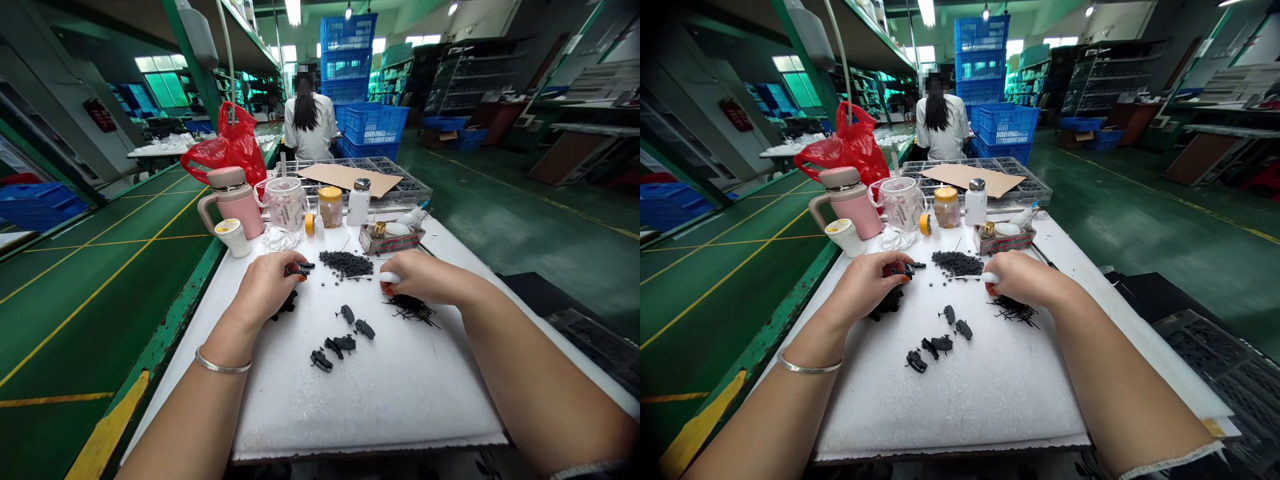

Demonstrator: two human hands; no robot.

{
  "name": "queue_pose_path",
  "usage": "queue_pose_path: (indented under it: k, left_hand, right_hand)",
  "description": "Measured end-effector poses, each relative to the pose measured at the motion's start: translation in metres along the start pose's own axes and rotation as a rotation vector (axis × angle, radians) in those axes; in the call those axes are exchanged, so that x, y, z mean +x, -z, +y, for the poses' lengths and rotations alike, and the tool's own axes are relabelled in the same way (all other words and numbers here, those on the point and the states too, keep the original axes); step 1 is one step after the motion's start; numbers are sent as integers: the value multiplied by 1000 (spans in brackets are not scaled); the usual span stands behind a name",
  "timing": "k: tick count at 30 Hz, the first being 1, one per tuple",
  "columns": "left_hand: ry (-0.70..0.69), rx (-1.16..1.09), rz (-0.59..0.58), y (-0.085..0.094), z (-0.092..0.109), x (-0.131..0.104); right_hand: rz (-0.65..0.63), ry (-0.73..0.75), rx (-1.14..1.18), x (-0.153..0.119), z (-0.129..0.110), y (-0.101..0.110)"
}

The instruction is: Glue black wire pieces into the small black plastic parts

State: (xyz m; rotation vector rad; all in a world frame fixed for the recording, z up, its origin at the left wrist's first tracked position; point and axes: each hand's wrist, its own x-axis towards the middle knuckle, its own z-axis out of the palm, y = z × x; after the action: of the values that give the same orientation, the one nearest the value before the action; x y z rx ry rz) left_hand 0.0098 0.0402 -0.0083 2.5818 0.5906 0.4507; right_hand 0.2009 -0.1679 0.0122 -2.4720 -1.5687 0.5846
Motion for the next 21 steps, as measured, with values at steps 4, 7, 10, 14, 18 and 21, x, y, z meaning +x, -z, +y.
queue_pose_path:
  k: [4,7,10,14,18,21]
  left_hand:
    - [4,-4,-44,-1,-2,1]
    - [2,41,-44,0,-4,2]
    - [0,67,-53,1,-4,2]
    - [19,52,-37,3,-4,3]
    - [45,36,17,2,-7,4]
    - [61,-86,44,1,-10,4]
  right_hand:
    - [1,15,15,1,3,0]
    - [14,6,36,1,4,2]
    - [16,-12,54,0,4,3]
    - [30,-41,64,-2,6,4]
    - [63,-78,80,-3,11,4]
    - [89,-78,123,-4,12,7]
